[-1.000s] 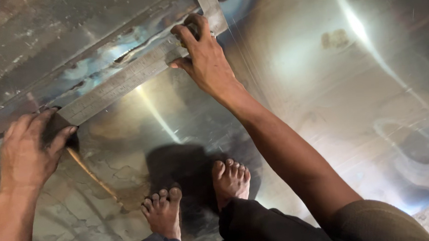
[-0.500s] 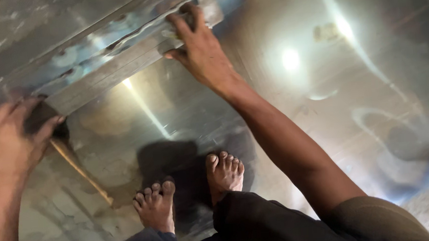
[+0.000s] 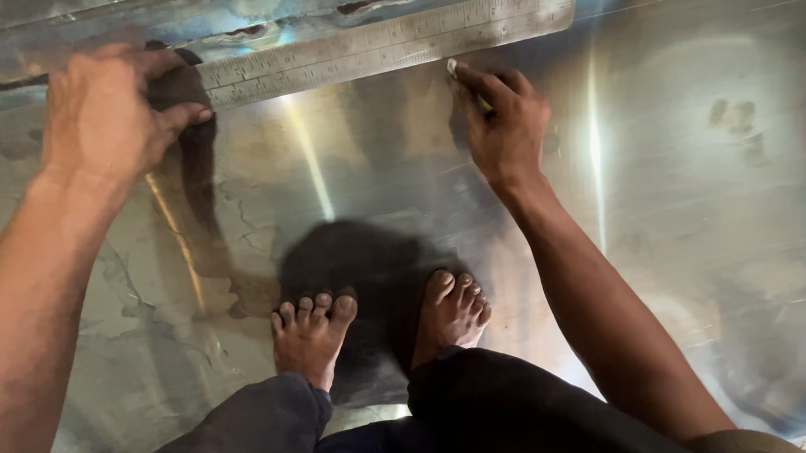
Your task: The person measures a large metal sheet using a metal ruler and a marker. They place the ruler on the sheet, mark measurements, and reposition the ruler to measure different sections of the sheet.
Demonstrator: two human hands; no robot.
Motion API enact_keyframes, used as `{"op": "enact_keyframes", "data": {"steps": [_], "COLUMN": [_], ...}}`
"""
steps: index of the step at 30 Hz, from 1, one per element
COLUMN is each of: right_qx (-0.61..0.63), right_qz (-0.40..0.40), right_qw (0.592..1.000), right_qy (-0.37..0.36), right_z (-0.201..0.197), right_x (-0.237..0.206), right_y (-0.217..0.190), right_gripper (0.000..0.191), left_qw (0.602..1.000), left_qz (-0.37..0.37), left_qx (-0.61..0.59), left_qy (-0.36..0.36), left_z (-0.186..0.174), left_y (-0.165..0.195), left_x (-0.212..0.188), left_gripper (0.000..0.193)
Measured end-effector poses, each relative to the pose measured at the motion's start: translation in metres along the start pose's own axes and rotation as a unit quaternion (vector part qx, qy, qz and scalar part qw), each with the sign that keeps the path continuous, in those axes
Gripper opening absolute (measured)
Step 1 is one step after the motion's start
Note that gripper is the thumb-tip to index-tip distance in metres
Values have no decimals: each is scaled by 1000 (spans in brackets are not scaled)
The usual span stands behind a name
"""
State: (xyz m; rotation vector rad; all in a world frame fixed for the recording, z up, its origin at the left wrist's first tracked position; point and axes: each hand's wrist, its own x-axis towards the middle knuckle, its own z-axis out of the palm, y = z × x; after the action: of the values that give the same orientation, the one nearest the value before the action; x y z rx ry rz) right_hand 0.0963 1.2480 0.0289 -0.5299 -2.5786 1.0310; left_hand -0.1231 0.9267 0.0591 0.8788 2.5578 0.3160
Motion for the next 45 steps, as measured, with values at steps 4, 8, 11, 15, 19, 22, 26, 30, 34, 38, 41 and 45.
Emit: {"op": "enact_keyframes", "data": {"steps": [4,8,11,15,19,22,26,30,34,38,41,45], "right_qx": [-27,-68,-132,-249,-92,-63,-88,-42,-5,-5,-28,-42], "right_qz": [8,-24,-17,76,40,-27,-28,65,1,10,1,7], "right_qw": [999,997,988,890,788,915,988,983,997,997,995,993], "right_qy": [31,22,-80,-373,-608,-397,-124,-167,-82,-79,-94,-108], "right_z": [9,9,-1,-27,-30,7,52,71,74,74,69,61], "right_x": [-1,-6,13,61,46,29,36,34,20,20,25,27], "right_y": [4,9,5,-17,-55,-67,-53,-43,-37,-32,-35,-47], "right_gripper": [18,18,13,12,16,21,68,65,67,65,65,67], "left_qw": [1000,1000,1000,1000,999,999,989,992,987,979,983,991], "left_qz": [23,-3,-15,15,28,31,70,53,79,100,107,111], "left_qx": [6,0,-7,10,3,10,121,94,128,169,145,69], "left_qy": [9,-5,-10,-20,16,16,48,65,53,49,41,33], "left_z": [0,5,5,-5,-6,1,3,6,17,19,16,12], "left_y": [-3,-5,-5,1,9,0,-55,-122,-148,-148,-148,-146], "left_x": [4,6,4,2,6,-3,-34,-68,-79,-74,-67,-59], "left_gripper": [58,59,59,55,55,51,54,45,44,46,43,42]}}
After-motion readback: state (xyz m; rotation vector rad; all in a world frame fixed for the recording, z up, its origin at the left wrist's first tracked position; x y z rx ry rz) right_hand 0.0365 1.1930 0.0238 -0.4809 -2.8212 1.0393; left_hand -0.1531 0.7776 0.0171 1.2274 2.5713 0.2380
